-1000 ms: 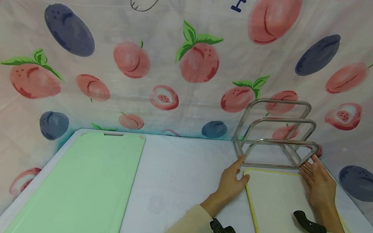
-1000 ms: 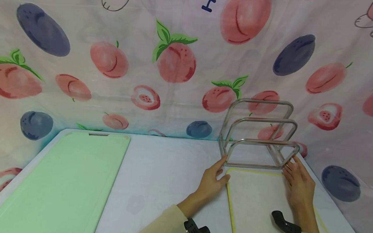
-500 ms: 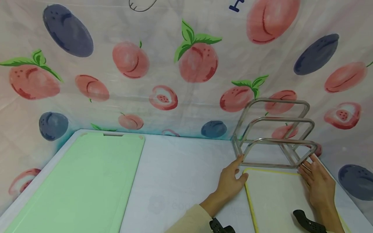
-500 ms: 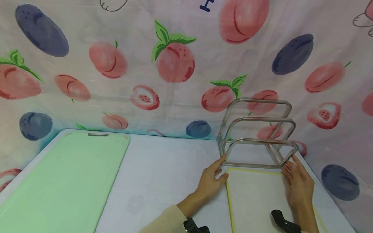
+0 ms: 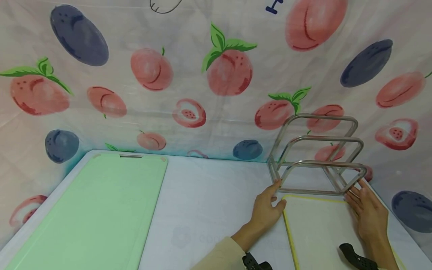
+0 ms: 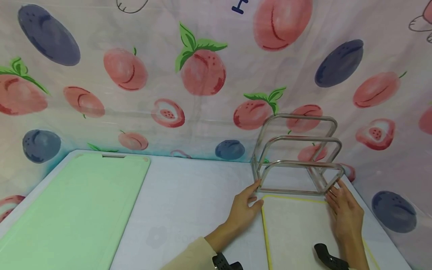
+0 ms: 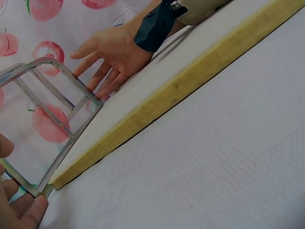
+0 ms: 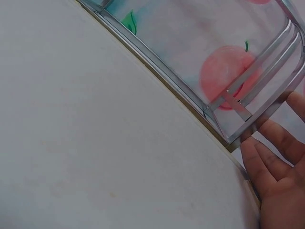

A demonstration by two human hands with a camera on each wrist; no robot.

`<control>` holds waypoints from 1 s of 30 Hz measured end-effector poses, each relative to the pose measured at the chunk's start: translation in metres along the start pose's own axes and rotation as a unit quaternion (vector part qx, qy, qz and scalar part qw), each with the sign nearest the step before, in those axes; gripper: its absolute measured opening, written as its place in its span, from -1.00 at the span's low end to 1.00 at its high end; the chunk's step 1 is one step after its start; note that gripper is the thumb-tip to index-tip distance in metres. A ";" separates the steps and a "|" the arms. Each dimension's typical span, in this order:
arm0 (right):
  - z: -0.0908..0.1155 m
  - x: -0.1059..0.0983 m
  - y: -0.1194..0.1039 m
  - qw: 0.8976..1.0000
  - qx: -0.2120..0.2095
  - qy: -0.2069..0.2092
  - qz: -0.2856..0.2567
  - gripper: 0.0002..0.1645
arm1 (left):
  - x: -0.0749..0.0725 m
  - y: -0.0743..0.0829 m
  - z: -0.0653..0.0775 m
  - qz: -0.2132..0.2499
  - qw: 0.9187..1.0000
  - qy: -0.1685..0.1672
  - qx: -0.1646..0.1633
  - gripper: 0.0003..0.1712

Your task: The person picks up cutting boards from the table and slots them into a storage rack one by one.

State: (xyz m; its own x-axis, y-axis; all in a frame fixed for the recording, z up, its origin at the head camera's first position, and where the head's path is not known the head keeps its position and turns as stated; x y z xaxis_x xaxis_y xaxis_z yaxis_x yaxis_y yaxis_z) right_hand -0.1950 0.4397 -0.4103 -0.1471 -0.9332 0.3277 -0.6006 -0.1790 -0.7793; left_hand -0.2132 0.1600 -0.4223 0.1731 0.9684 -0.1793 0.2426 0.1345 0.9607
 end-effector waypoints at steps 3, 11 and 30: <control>0.000 0.000 0.001 1.000 0.003 0.003 0.011 -0.44 | -0.001 0.002 0.000 0.002 1.000 -0.001 0.002 -0.39; 0.001 0.000 0.001 0.999 0.007 0.001 0.042 -0.44 | -0.002 0.003 0.000 -0.009 1.000 0.002 0.007 -0.41; 0.000 0.000 0.000 0.999 0.008 -0.003 0.035 -0.44 | -0.003 0.002 0.000 0.005 1.000 0.019 0.013 -0.43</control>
Point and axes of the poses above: each hand's wrist, its own z-axis away from the middle knuckle, its own x-axis out of the palm, y = z × x, the point moved 5 cm from there along -z, towards the middle knuckle, and after that the axes turned 13 degrees about -x, right-handed, at the moved point
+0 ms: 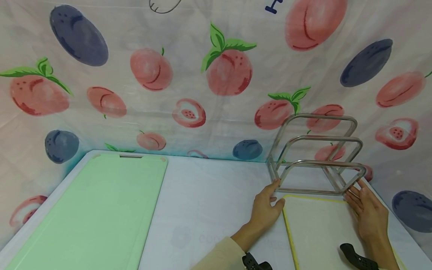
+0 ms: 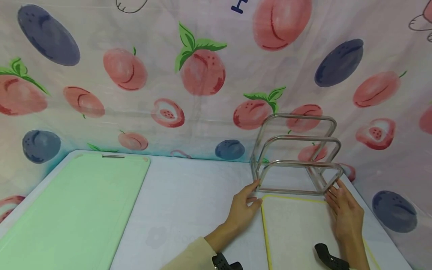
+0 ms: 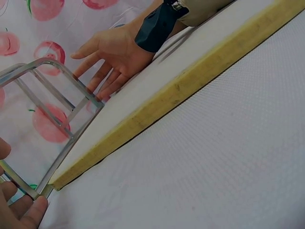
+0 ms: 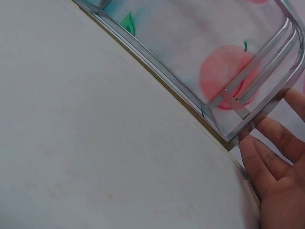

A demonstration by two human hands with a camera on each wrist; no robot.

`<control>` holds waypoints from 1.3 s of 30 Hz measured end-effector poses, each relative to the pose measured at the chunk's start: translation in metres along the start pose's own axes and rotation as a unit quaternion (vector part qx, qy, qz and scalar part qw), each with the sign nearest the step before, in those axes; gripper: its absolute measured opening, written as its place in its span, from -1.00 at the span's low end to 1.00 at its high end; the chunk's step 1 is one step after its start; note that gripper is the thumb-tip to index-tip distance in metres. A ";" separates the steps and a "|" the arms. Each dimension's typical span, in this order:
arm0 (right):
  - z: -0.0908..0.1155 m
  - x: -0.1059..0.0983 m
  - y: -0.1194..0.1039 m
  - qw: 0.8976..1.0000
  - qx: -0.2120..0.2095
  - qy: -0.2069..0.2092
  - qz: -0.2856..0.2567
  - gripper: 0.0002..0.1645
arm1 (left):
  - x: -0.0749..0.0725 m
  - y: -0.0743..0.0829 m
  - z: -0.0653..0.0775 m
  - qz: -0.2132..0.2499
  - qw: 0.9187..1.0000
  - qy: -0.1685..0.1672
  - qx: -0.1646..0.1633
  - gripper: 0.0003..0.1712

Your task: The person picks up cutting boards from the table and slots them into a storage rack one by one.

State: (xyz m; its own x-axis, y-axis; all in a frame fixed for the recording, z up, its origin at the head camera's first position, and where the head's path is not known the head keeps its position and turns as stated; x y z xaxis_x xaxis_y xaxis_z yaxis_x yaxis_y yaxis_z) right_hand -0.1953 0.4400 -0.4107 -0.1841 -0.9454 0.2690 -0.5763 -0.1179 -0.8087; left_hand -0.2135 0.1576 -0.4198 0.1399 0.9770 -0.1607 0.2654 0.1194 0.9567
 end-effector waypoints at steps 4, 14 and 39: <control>-0.001 0.001 0.000 1.000 -0.002 -0.005 -0.029 -0.44 | -0.001 0.000 0.000 0.010 1.000 0.002 0.003 -0.44; -0.002 0.002 0.000 0.998 -0.006 -0.012 -0.060 -0.45 | -0.002 -0.001 -0.001 0.033 0.999 -0.002 -0.019 -0.44; -0.001 -0.001 0.002 1.000 -0.003 -0.010 0.011 -0.46 | -0.007 0.000 -0.001 0.025 0.999 0.040 0.001 -0.47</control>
Point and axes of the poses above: each hand's wrist, its own z-axis away from the middle knuckle, its own x-axis out of the palm, y = z × x, the point moved 5 cm from there along -z, towards the middle knuckle, and after that the axes turned 13 degrees about -x, right-handed, at the moved point
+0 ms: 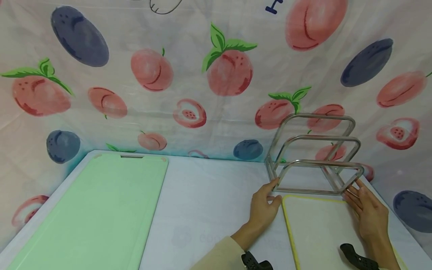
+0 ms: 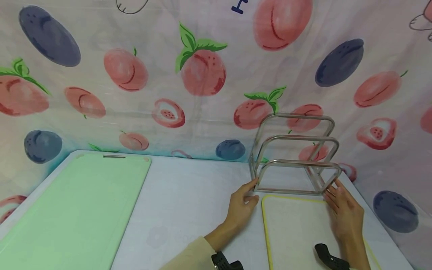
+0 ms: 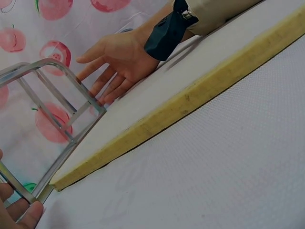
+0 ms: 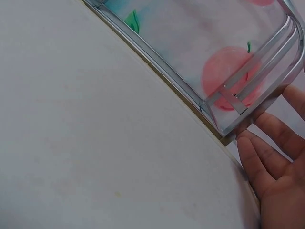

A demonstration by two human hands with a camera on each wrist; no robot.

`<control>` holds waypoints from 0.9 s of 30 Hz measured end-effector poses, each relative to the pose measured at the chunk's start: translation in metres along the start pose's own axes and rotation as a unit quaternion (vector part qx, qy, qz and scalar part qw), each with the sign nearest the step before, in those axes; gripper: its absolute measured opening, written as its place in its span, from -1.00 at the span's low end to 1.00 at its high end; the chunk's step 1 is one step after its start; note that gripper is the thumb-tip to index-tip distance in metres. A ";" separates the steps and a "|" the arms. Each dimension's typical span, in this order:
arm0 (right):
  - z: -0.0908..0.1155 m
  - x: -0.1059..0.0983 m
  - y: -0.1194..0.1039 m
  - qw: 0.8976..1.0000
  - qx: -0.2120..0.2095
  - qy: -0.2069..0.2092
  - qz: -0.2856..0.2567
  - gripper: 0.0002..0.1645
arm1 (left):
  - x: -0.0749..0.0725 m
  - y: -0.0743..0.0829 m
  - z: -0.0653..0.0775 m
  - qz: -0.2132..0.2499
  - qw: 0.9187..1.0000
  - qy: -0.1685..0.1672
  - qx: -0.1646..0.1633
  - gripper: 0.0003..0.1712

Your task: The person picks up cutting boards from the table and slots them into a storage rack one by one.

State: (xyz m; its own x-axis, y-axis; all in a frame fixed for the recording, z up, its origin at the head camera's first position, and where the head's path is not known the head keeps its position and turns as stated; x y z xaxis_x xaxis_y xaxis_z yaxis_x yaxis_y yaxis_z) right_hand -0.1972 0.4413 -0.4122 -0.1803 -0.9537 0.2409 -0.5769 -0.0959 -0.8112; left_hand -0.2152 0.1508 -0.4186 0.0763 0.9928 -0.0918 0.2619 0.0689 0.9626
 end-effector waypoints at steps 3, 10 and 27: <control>0.001 0.000 0.000 1.000 0.003 0.006 0.000 -0.46 | 0.000 0.000 0.000 0.001 1.000 0.002 0.002 -0.47; 0.000 0.002 -0.001 1.000 0.000 0.005 -0.021 -0.46 | -0.002 0.001 0.000 -0.001 1.000 0.015 0.005 -0.48; -0.001 0.005 -0.002 1.000 -0.004 -0.005 -0.026 -0.47 | -0.004 -0.001 -0.001 -0.001 0.999 0.032 0.001 -0.49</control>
Point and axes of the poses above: each hand's wrist, its own z-axis away from the middle knuckle, its own x-axis out of the palm, y = z × x, the point moved 5 cm from there along -z, towards the middle knuckle, and after that the axes turned 13 degrees about -x, right-handed, at the moved point
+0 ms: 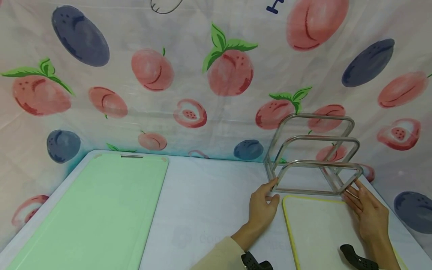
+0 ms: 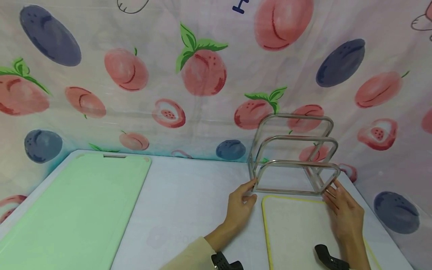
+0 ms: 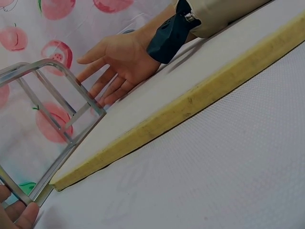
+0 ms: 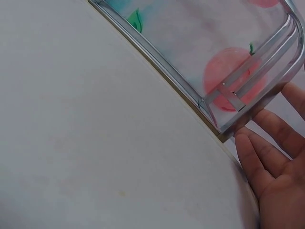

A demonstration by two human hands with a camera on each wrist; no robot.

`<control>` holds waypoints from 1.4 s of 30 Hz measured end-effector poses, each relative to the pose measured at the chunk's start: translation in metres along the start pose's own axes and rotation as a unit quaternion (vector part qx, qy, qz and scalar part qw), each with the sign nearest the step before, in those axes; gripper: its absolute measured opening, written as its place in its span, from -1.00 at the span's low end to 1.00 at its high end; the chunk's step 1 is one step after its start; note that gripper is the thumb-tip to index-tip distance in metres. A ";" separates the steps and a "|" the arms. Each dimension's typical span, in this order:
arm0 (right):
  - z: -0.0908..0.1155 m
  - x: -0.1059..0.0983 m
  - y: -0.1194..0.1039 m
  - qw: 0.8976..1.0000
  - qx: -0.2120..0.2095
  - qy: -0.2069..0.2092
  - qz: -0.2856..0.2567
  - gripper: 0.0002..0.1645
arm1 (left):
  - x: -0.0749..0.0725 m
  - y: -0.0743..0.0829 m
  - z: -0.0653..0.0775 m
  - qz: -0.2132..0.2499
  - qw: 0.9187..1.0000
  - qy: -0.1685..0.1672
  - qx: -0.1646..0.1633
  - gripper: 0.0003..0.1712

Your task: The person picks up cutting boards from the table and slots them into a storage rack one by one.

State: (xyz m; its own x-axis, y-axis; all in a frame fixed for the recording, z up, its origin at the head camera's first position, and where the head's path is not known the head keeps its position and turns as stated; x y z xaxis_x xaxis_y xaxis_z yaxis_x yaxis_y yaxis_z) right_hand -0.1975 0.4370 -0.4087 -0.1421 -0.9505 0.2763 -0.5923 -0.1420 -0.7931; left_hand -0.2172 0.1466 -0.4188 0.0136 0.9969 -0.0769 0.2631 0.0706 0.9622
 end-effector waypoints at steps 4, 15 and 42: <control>0.000 0.000 0.000 1.000 0.000 -0.003 -0.002 -0.47 | -0.001 0.001 0.001 0.001 1.000 0.005 0.000 -0.50; 0.000 0.000 0.001 1.000 0.003 -0.009 0.008 -0.47 | -0.002 0.001 0.000 0.000 1.000 0.018 -0.001 -0.51; 0.001 -0.001 0.005 0.999 0.027 -0.005 0.036 -0.46 | -0.007 0.004 0.000 -0.017 0.998 0.052 0.024 -0.53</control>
State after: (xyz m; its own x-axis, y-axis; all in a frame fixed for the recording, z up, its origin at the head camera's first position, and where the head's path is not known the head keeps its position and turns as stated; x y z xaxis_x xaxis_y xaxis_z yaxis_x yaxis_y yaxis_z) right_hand -0.1996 0.4371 -0.4134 -0.1744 -0.9613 0.2132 -0.5370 -0.0886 -0.8389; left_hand -0.2163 0.1403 -0.4147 -0.0954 0.9923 -0.0787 0.3078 0.1047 0.9457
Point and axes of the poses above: each hand's wrist, its own z-axis away from the middle knuckle, its own x-axis out of the palm, y = z × x, the point moved 5 cm from there along -z, towards the middle knuckle, and after that the axes turned 13 degrees about -x, right-handed, at the moved point
